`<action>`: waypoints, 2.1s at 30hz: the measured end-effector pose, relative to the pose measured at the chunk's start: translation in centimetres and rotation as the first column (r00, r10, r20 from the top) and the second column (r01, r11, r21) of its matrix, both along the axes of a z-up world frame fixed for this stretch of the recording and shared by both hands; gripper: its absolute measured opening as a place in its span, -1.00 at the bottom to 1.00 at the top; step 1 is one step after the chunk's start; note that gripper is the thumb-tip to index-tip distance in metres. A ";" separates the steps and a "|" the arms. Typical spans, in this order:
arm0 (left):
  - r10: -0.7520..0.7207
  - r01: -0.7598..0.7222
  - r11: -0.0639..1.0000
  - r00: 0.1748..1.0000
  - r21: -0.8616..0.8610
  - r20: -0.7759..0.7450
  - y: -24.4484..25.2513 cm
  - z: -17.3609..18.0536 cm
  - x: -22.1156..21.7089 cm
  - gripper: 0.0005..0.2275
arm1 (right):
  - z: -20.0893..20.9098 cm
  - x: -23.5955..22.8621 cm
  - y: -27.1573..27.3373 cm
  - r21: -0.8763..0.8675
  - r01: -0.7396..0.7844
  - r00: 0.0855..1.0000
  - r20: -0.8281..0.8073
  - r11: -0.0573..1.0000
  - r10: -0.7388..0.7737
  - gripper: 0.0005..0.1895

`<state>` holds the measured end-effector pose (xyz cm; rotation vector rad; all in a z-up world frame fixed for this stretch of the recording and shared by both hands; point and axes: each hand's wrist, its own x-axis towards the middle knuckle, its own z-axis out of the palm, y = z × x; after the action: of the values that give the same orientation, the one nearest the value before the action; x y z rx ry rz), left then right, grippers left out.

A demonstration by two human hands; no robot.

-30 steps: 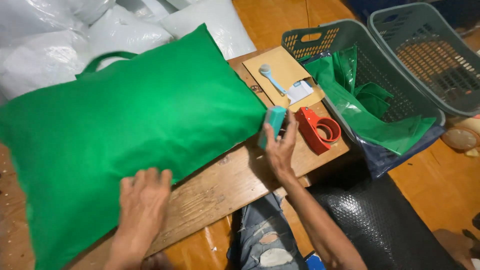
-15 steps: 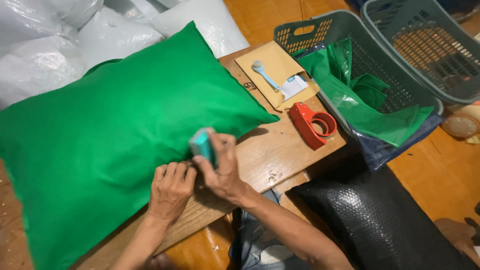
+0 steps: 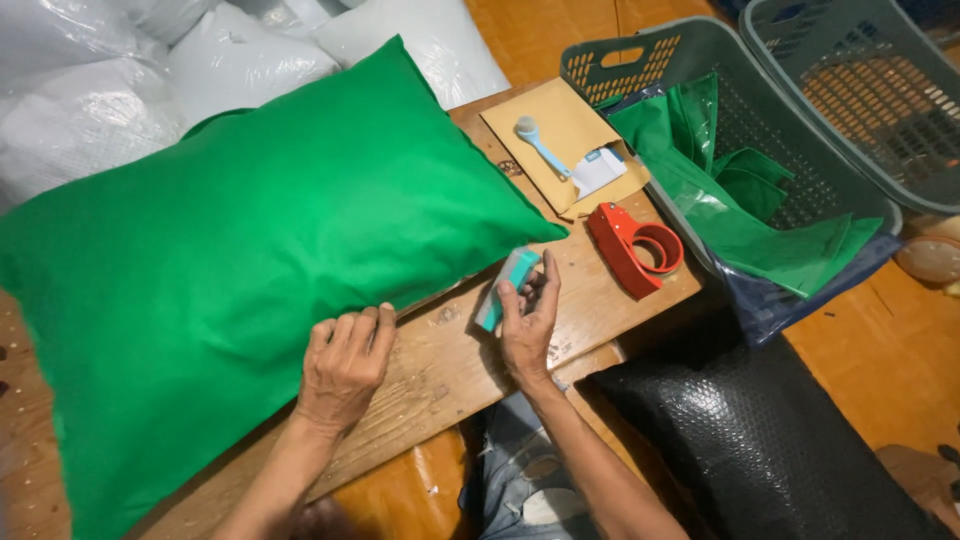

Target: The person uses a blue sponge to wipe the surface of a green tote bag on a wooden table. They then switch to a small white cloth to wipe the edges and corners of the bag.

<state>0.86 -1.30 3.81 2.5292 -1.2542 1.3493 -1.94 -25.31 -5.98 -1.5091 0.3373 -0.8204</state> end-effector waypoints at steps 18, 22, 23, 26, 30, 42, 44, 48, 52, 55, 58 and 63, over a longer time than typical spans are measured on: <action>-0.083 0.079 0.994 0.995 -0.073 -0.061 -0.5 -0.2 1.2 -0.94 | 5.5 0.9 1.7 -0.108 0.142 0.988 -0.047 0.984 -0.148 -0.23; -0.111 0.104 0.990 0.991 -0.090 -0.071 -0.3 -1.2 1.2 -0.94 | 5.8 2.2 6.6 -0.457 0.074 0.971 0.234 0.887 0.040 -0.07; -0.128 0.118 0.989 0.985 -0.084 -0.115 0.0 -1.5 1.3 -0.91 | 5.1 2.8 7.0 -0.656 0.057 0.963 0.234 0.752 0.131 -0.26; -0.151 0.138 0.987 0.973 -0.086 -0.177 0.1 -1.3 1.3 -0.96 | 1.5 6.7 4.5 -0.843 0.196 0.944 0.300 0.500 0.135 -0.43; -0.148 0.125 0.986 0.962 -0.110 -0.231 -0.3 -1.3 1.5 -0.90 | 0.8 8.8 -1.6 -0.836 0.377 0.926 0.333 0.399 -0.178 -0.48; -0.100 0.078 0.993 0.959 -0.092 -0.266 0.2 -1.7 1.6 -0.93 | 1.2 5.3 2.1 -0.894 0.236 0.968 0.251 0.382 -0.011 -0.54; -0.104 0.077 0.991 0.955 -0.106 -0.278 0.1 -1.8 1.5 -0.95 | -0.6 8.1 -1.6 -0.887 0.284 0.958 0.245 0.364 -0.148 -0.54; -0.121 0.085 0.988 0.949 -0.132 -0.291 -0.2 -2.4 1.8 -0.93 | 1.0 6.5 -6.4 -0.810 0.308 0.890 0.060 0.499 -0.453 -0.49; -0.100 0.068 0.991 0.950 -0.116 -0.295 0.1 -2.4 1.8 -0.93 | 1.6 4.9 -3.9 -0.643 0.237 0.937 -0.046 0.728 -0.346 -0.46; -0.089 0.056 0.992 0.950 -0.116 -0.300 0.3 -2.2 1.6 -0.92 | 0.0 5.2 -3.1 -0.787 0.289 0.956 0.211 0.545 -0.202 -0.40; -0.087 0.048 0.991 0.940 -0.126 -0.329 0.3 -2.6 1.6 -0.93 | 0.8 5.5 -4.3 -0.851 0.143 0.966 0.008 0.506 -0.259 -0.39; -0.046 0.019 0.997 0.929 -0.078 -0.367 0.0 -0.8 0.7 -0.80 | 3.9 3.5 -6.2 -0.378 0.209 0.877 -0.335 0.902 -0.344 -0.36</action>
<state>1.59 -1.26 2.97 2.5369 -1.1403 0.8371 1.55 -31.47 -2.03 -1.9812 0.7661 -0.8223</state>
